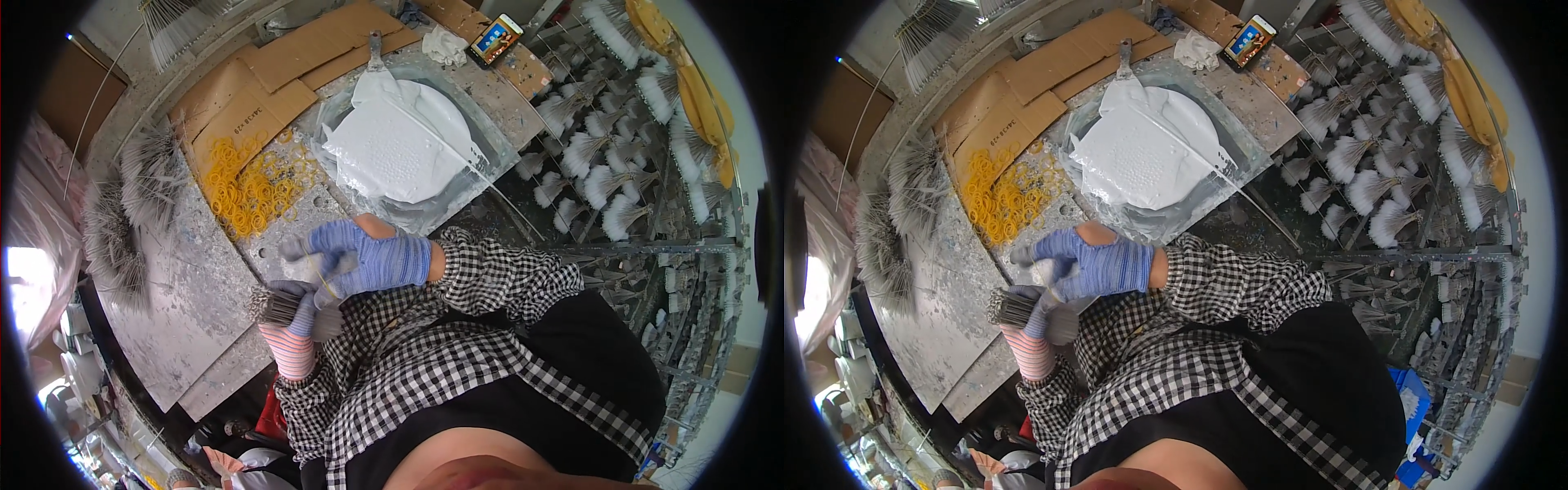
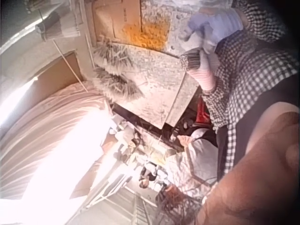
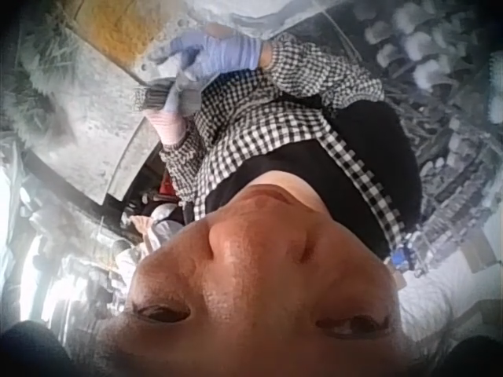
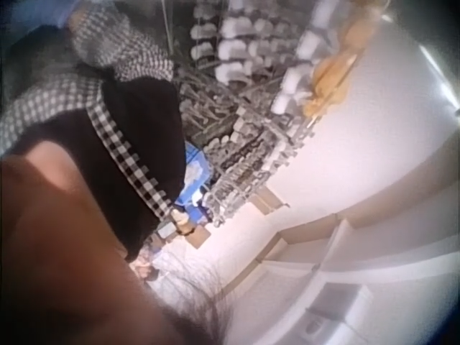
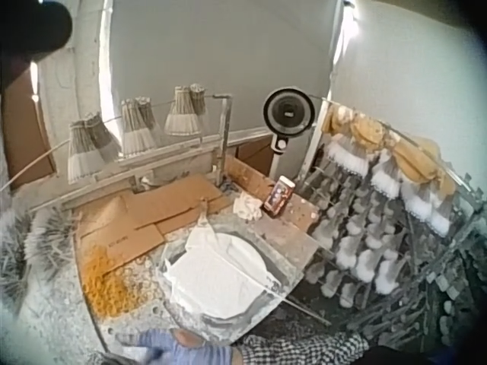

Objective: Binding bundles of fibers with rubber bands and dipping the base in white adhesive to assemble shuttlecock components.

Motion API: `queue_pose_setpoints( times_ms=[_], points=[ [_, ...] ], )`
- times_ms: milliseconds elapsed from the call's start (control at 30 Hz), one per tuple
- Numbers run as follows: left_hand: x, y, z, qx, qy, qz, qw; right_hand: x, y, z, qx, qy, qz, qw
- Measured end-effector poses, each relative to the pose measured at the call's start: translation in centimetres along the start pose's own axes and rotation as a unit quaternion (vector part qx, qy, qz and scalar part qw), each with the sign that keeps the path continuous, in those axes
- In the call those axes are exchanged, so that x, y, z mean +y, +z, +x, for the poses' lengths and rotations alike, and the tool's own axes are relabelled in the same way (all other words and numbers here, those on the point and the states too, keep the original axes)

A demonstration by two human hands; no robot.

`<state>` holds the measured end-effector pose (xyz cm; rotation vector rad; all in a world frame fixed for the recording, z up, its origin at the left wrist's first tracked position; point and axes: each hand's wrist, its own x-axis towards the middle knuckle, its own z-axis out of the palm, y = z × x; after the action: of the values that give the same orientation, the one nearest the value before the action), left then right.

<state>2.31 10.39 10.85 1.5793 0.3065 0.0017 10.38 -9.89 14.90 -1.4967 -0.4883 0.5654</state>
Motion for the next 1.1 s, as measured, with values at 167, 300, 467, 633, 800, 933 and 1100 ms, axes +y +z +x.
queue_pose_setpoints(
  times_ms=[167,300,467,633,800,933,1100],
  points=[
    [-10.3,-2.8,-0.1,-0.201,0.066,0.211,0.954,0.5,3.9,-0.1,-0.004,-0.287,-0.366,0.886],
    [1.9,3.9,-1.7,-0.181,0.217,0.558,0.780,2.3,-0.7,2.5,0.032,-0.098,-0.327,0.939],
    [2.3,3.6,-2.5,-0.218,0.198,0.347,0.890,2.4,-3.9,4.1,-0.033,0.195,0.081,0.977],
    [0.7,1.5,-0.7,-0.318,-0.107,-0.346,0.876,-1.4,0.1,3.1,-0.086,-0.117,0.011,0.989],
    [2.6,4.3,-2.6,-0.207,0.136,0.348,0.904,0.2,-0.1,3.9,-0.177,-0.132,-0.278,0.935],
    [3.1,4.0,-2.3,-0.216,0.180,0.372,0.885,2.1,-2.3,5.6,-0.068,0.128,-0.198,0.970],
    [1.3,2.7,-0.5,-0.418,-0.020,-0.409,0.811,0.0,-1.2,4.6,-0.165,0.003,0.277,0.947]
  ],
)
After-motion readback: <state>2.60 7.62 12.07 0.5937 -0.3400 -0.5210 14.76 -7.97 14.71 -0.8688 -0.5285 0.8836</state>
